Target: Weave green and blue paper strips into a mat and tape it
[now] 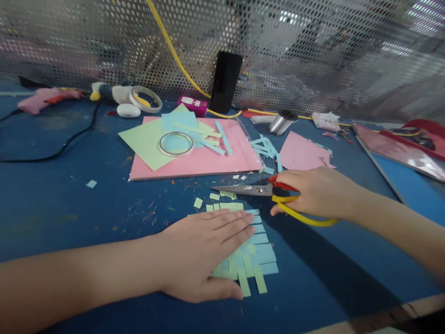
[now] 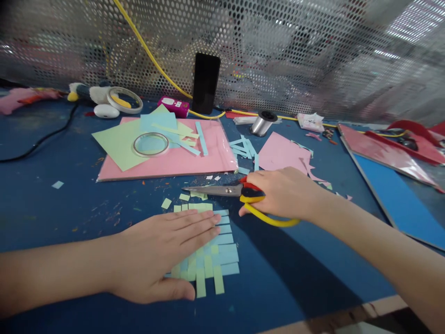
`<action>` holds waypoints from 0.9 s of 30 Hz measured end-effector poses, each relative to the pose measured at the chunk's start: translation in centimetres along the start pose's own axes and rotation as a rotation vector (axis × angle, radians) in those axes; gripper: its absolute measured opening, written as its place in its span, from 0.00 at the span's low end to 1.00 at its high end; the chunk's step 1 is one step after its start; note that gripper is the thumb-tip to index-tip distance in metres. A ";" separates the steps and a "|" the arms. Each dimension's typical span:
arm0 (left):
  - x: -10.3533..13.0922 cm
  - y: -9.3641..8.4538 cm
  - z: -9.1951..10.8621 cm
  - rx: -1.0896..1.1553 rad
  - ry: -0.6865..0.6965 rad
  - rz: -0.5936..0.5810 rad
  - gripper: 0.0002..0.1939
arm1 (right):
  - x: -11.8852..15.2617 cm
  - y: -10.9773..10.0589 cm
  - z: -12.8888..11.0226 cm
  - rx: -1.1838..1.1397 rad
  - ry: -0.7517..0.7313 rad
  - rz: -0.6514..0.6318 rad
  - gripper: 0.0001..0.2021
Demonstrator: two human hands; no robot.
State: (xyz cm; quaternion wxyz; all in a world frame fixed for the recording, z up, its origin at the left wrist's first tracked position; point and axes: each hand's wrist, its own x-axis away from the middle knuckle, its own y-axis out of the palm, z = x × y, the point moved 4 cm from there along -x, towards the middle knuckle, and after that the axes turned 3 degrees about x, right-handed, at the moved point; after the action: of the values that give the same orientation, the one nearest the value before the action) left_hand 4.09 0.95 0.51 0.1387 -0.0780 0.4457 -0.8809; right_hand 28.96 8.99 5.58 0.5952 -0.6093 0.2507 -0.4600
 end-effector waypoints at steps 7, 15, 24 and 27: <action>0.0 0.0 0.1 -0.004 -0.009 -0.003 0.44 | 1.7 0.3 0.0 -0.088 -0.032 -0.076 0.26; 0.0 0.3 0.2 -0.035 -0.045 -0.065 0.44 | 2.0 0.8 2.2 -0.022 0.103 0.048 0.24; 0.5 0.4 0.8 -0.269 0.081 0.091 0.41 | 7.7 1.3 5.2 -0.025 0.533 0.065 0.20; 0.9 -0.4 1.7 -0.400 0.150 0.227 0.35 | 9.3 1.5 6.4 -0.052 0.727 0.076 0.16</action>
State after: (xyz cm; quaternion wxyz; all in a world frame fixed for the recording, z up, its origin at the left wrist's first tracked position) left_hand 3.66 -0.42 1.87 0.1852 0.0124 0.6262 -0.7572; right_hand 39.05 3.99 7.44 0.4681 -0.4111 0.4802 -0.6175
